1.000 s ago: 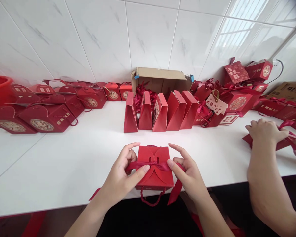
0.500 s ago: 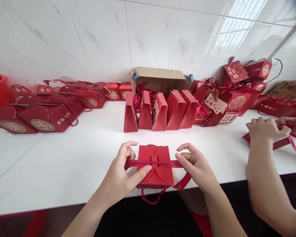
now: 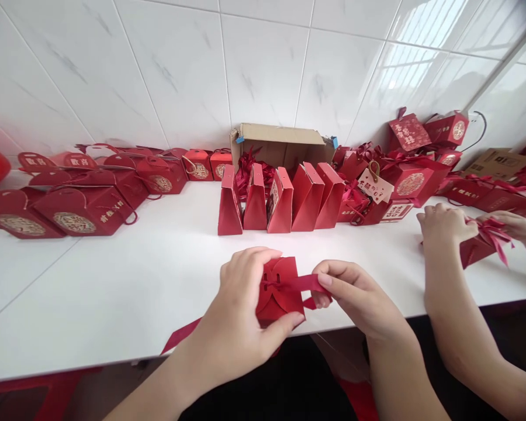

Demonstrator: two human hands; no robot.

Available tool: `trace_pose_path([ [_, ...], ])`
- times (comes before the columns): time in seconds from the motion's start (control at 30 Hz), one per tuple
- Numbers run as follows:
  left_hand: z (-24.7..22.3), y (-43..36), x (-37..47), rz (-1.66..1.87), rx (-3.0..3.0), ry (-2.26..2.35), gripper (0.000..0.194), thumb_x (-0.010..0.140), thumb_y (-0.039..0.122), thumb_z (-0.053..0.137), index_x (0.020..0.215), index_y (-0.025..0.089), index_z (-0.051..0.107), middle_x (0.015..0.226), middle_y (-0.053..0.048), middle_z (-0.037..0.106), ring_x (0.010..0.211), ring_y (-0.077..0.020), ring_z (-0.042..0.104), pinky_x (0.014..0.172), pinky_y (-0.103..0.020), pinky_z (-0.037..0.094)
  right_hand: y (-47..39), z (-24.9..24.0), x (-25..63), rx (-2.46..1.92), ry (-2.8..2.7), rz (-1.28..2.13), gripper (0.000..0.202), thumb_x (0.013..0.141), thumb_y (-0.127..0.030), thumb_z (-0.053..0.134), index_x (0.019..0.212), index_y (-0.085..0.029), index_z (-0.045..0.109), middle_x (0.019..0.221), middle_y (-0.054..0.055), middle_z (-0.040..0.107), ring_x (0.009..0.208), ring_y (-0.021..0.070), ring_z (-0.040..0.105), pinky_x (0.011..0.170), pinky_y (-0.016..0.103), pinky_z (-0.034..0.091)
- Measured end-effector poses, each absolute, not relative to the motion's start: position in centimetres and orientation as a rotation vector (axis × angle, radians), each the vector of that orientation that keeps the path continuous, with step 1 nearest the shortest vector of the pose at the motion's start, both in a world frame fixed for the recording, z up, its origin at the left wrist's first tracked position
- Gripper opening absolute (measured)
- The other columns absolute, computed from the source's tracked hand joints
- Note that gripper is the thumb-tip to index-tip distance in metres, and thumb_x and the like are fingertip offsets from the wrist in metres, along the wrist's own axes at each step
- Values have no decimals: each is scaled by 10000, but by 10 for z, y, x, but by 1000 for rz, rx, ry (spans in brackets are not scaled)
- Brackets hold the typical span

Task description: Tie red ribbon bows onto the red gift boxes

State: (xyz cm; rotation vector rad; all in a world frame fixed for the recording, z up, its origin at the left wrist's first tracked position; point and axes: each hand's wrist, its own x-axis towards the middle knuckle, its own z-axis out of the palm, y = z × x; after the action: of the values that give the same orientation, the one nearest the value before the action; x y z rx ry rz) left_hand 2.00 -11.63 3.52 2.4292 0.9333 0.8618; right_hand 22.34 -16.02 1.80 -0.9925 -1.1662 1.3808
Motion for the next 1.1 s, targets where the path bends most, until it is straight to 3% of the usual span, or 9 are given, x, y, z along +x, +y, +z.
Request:
trace_pose_path([
  [0.1,35,-118,36,958,2496,983,578,776,270,657,1257,211,342,1206,-111,489,1125,-262,461,943,-427,407,-160,26,215,-929,-1159,1341,165,874,-321,607,837,-178,681,609,-24,587,600,75,516,622,212,415],
  [0.23,34,-110,42,1326,2494,1016,424,789,137,587,1162,192,392,1157,-101,522,1116,-239,486,965,-411,385,-161,29,212,-1022,-1169,1231,188,869,-350,609,837,-190,701,589,-28,567,582,73,501,586,205,415],
  [0.37,40,-102,32,1612,2420,1073,337,772,122,600,1055,195,432,1110,-88,542,1083,-239,505,960,-414,383,-163,28,213,-1224,-1200,1091,204,848,-376,627,899,-195,708,585,-33,556,566,72,485,559,203,407],
  [0.6,47,-107,24,1056,2552,1000,462,772,227,612,1190,230,417,1174,-78,527,1123,-256,467,937,-411,376,-160,30,209,-1206,-1220,1171,268,843,-419,619,942,-175,665,574,-33,548,526,67,437,505,204,358],
  [0.8,42,-96,31,1408,2507,1188,552,748,225,625,1233,216,363,1178,-104,535,1112,-283,497,929,-441,362,-157,27,203,-1191,-1256,1158,211,873,-376,589,995,-206,557,582,-54,546,549,76,476,553,213,375],
  [0.97,43,-95,31,1439,2530,1161,594,724,203,637,1247,207,356,1181,-104,536,1110,-276,500,936,-438,361,-150,25,193,-1221,-1389,1045,369,880,-308,569,1238,-223,535,627,-49,548,640,106,550,685,259,438],
  [1.1,49,-99,25,1253,2463,1133,504,751,161,593,1207,242,394,1131,-68,553,1094,-250,511,958,-449,360,-147,24,182,-1202,-1404,1058,187,883,-328,548,927,-171,639,649,-16,561,627,111,531,642,249,455],
])
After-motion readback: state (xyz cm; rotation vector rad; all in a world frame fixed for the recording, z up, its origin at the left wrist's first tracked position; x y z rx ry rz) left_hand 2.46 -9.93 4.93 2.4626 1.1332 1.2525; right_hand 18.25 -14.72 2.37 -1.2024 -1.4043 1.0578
